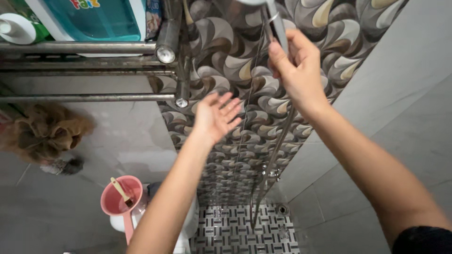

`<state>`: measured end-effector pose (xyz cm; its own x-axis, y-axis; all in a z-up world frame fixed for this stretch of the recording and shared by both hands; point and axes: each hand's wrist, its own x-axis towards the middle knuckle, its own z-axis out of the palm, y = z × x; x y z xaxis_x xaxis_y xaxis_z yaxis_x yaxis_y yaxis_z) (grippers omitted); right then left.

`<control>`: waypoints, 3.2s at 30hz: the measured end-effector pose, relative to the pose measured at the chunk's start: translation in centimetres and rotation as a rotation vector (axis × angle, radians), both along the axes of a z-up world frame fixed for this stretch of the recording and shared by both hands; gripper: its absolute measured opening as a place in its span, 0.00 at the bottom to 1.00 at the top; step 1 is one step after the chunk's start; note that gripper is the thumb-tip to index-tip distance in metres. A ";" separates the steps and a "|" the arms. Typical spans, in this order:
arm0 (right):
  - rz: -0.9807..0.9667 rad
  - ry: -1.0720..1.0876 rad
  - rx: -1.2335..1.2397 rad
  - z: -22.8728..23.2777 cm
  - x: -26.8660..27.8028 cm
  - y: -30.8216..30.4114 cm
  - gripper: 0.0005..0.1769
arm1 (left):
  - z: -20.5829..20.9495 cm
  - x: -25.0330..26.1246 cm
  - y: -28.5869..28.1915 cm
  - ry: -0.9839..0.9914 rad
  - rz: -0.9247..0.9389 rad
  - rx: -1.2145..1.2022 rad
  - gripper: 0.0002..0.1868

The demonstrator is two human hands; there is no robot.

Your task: The person uses a handheld shower head to rinse a wall and then uses a pink cup and a brush to scrub the wall and a faucet. The person repeatedly dips the brush into the cup and scrubs the wall and faucet area.

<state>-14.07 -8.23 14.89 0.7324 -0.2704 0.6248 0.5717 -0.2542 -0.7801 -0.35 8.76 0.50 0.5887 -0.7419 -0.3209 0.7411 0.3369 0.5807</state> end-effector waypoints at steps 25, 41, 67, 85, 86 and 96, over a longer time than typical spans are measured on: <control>0.271 0.478 0.426 -25.8 -8.4 4.1 0.21 | -12.2 -20.4 -0.6 -0.934 0.058 0.689 0.38; 0.732 0.203 0.586 -14.6 3.9 7.3 0.28 | -3.5 -11.1 2.5 -1.295 0.583 0.851 0.16; 0.587 0.171 0.495 -11.4 6.4 8.5 0.23 | 0.2 -8.0 4.7 -1.428 0.664 0.647 0.18; -0.121 1.045 0.231 -44.6 -6.9 -9.7 0.17 | -20.3 -14.9 3.0 -1.094 0.024 0.448 0.14; -0.157 1.114 0.207 -47.4 -7.4 -9.6 0.18 | -21.2 -15.1 2.6 -1.055 -0.056 0.486 0.16; -0.371 0.769 0.213 -60.6 -8.5 -6.5 0.16 | -24.1 -17.4 -1.5 -0.947 -0.187 0.586 0.14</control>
